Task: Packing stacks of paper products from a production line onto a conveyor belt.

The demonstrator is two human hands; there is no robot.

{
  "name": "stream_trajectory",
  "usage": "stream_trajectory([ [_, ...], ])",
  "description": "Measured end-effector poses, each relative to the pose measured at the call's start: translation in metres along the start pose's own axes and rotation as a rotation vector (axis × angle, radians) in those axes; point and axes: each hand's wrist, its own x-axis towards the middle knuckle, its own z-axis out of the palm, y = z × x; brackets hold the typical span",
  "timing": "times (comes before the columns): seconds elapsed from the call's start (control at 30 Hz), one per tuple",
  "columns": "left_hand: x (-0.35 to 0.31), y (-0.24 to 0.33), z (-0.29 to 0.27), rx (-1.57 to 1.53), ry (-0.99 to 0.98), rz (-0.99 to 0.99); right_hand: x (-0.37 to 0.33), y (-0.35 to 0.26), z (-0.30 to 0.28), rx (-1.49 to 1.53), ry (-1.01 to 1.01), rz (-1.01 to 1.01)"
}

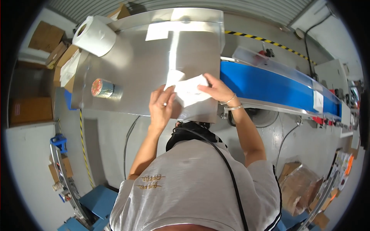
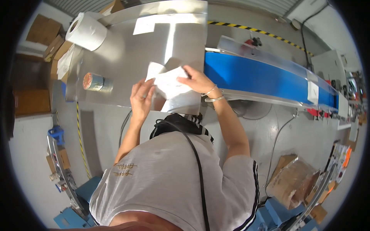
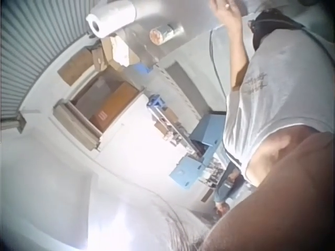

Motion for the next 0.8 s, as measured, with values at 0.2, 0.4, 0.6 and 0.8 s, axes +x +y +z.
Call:
stream_trajectory([
  [0.2,0.006,0.006,0.001,0.111,-0.053,0.183,-0.069,0.092,-0.172,-0.552,0.822,0.24],
  [0.4,0.015,0.033,0.007,0.089,-0.249,0.469,-0.121,0.063,-0.226,-1.383,1.176,0.403],
  [0.6,0.033,0.085,0.026,-0.332,-0.537,0.325,-0.06,-0.003,-0.092,0.049,0.188,-0.173],
  [0.8,0.047,0.098,0.039,-0.416,-0.625,-0.027,-0.079,0.013,-0.062,0.584,-0.058,-0.051],
])
